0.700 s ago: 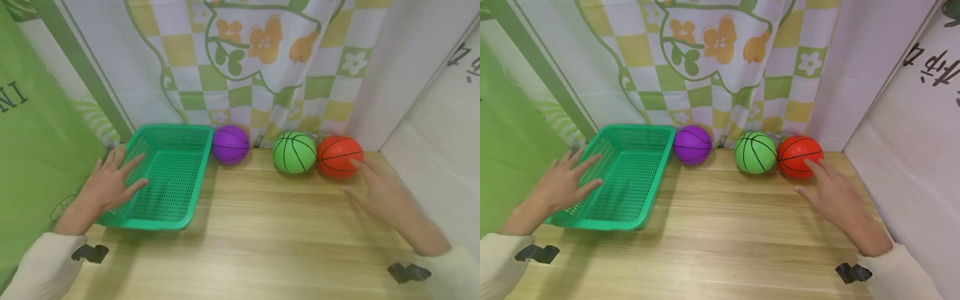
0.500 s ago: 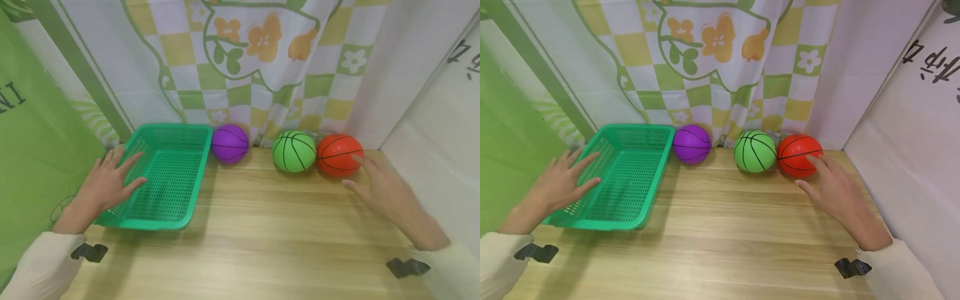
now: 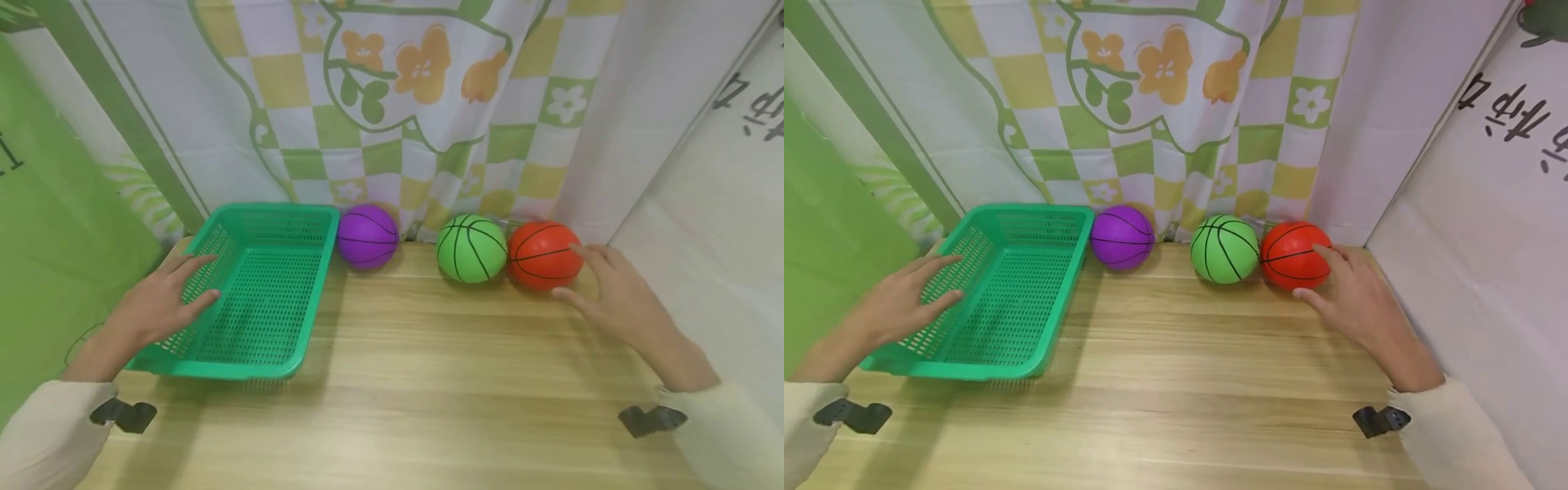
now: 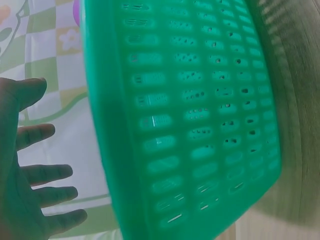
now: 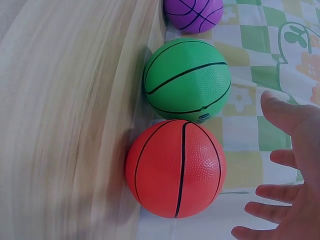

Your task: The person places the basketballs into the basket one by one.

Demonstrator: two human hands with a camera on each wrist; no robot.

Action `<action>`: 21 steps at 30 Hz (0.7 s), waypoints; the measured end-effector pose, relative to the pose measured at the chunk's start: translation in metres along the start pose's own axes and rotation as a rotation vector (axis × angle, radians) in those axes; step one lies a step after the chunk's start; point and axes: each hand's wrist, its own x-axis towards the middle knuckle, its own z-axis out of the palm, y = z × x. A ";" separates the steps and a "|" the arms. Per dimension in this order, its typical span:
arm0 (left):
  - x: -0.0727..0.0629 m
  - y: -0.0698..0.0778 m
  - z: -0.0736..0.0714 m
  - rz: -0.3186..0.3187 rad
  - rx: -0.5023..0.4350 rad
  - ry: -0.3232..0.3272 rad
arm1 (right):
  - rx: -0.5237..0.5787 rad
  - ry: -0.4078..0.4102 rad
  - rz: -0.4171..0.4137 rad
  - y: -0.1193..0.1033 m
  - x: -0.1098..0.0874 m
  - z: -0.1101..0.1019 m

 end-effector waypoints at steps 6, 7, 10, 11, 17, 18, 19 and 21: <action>0.004 -0.003 -0.001 0.006 -0.013 0.013 | 0.021 0.022 -0.044 0.001 0.005 -0.001; 0.005 -0.003 -0.001 0.008 -0.016 0.017 | 0.024 0.022 -0.051 0.002 0.006 -0.001; 0.008 -0.005 -0.002 0.010 -0.021 0.022 | 0.042 0.003 -0.050 0.003 0.009 -0.002; 0.009 -0.006 -0.003 0.010 -0.022 0.023 | 0.049 -0.006 -0.049 0.004 0.010 -0.003; 0.015 -0.014 -0.006 -0.004 -0.032 0.006 | 0.132 -0.051 -0.028 0.009 0.015 -0.006; 0.015 -0.015 -0.006 -0.006 -0.035 0.000 | 0.148 -0.058 -0.024 0.009 0.016 -0.007; 0.015 -0.016 -0.006 -0.008 -0.036 -0.005 | 0.163 -0.066 -0.018 0.010 0.016 -0.007; 0.016 -0.018 -0.006 -0.006 -0.043 -0.010 | 0.188 -0.082 -0.009 0.011 0.016 -0.007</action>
